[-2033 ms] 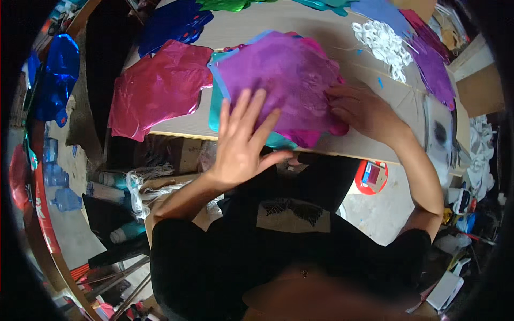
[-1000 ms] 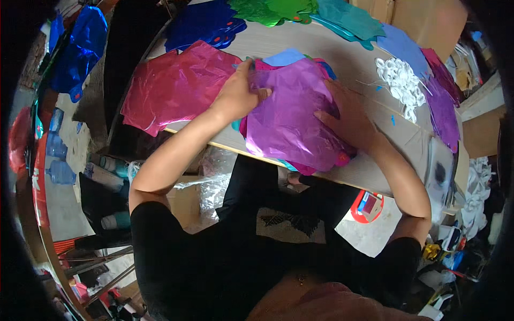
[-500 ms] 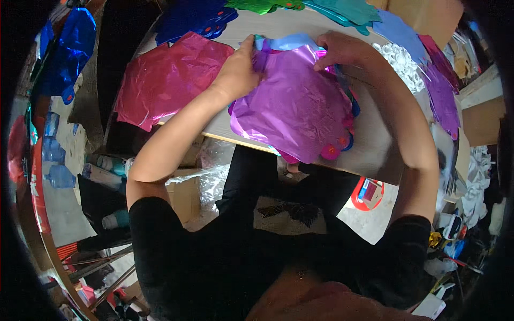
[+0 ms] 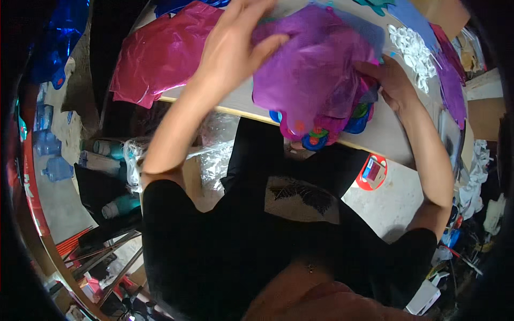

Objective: Folding thin colorful plastic or foil sheets and placing them into clear bags with product labels.

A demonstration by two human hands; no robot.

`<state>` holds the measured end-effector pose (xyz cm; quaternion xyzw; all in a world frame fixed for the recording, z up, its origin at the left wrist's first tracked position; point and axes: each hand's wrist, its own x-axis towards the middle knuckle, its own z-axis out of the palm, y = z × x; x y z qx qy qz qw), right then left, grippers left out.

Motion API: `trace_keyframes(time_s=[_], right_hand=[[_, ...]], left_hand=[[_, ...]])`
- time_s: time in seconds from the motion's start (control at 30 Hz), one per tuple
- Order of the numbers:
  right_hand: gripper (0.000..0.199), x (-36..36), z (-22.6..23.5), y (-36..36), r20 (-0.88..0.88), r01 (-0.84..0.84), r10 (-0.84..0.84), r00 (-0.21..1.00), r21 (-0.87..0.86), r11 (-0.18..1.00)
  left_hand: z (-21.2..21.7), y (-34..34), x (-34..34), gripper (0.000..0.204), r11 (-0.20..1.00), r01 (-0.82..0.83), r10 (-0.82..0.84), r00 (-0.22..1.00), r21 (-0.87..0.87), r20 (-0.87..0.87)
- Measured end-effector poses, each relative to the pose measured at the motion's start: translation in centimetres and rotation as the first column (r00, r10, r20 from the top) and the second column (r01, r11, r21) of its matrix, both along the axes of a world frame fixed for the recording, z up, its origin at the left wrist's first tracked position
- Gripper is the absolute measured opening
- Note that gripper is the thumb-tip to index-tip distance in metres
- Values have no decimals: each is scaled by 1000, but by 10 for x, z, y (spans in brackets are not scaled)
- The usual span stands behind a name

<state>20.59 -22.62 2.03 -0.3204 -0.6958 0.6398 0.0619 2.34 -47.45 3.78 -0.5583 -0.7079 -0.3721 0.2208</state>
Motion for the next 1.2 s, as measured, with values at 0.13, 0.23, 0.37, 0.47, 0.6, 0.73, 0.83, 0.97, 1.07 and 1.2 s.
trace_keyframes(time_s=[0.13, 0.23, 0.37, 0.47, 0.6, 0.73, 0.83, 0.97, 1.07, 1.2], right_hand=[[44, 25, -5, -13, 38, 114, -114, 993, 25, 993], [46, 25, 7, -34, -3, 148, -148, 989, 74, 986], [57, 43, 21, -34, 60, 32, -49, 997, 246, 969], [70, 73, 7, -41, -138, 110, 51, 989, 922, 372], [89, 75, 35, -67, 314, -395, 422, 850, 911, 120], [104, 41, 26, -81, 430, -541, 752, 499, 833, -118], [103, 26, 20, -81, 425, -551, 807, 409, 821, -153], [95, 12, 16, -83, 411, -526, 856, 314, 826, -204], [87, 2, 14, -89, 425, -491, 870, 250, 830, -264], [80, -4, 6, -95, 383, -415, 893, 236, 871, -263]], left_hand=[[-46, -56, 53, 31, 998, 68, -70, 977, 19, 200], [-81, -81, 91, 32, 993, -49, 10, 943, 107, 333], [-85, -84, 110, 37, 990, -80, 56, 978, 112, 199], [-89, -82, 113, 43, 992, -125, 125, 992, 5, 35], [-90, -71, 115, 34, 997, -70, 67, 992, 22, 105], [-95, -65, 119, 32, 993, 62, -70, 994, 96, 88], [-90, -58, 123, 30, 989, 118, -123, 990, 84, 66], [-93, -57, 125, 28, 972, 213, -218, 975, 95, 45], [-114, -69, 137, 29, 953, 83, -136, 977, 292, 166], [-123, -80, 147, 31, 973, -107, 59, 972, 205, 227]])
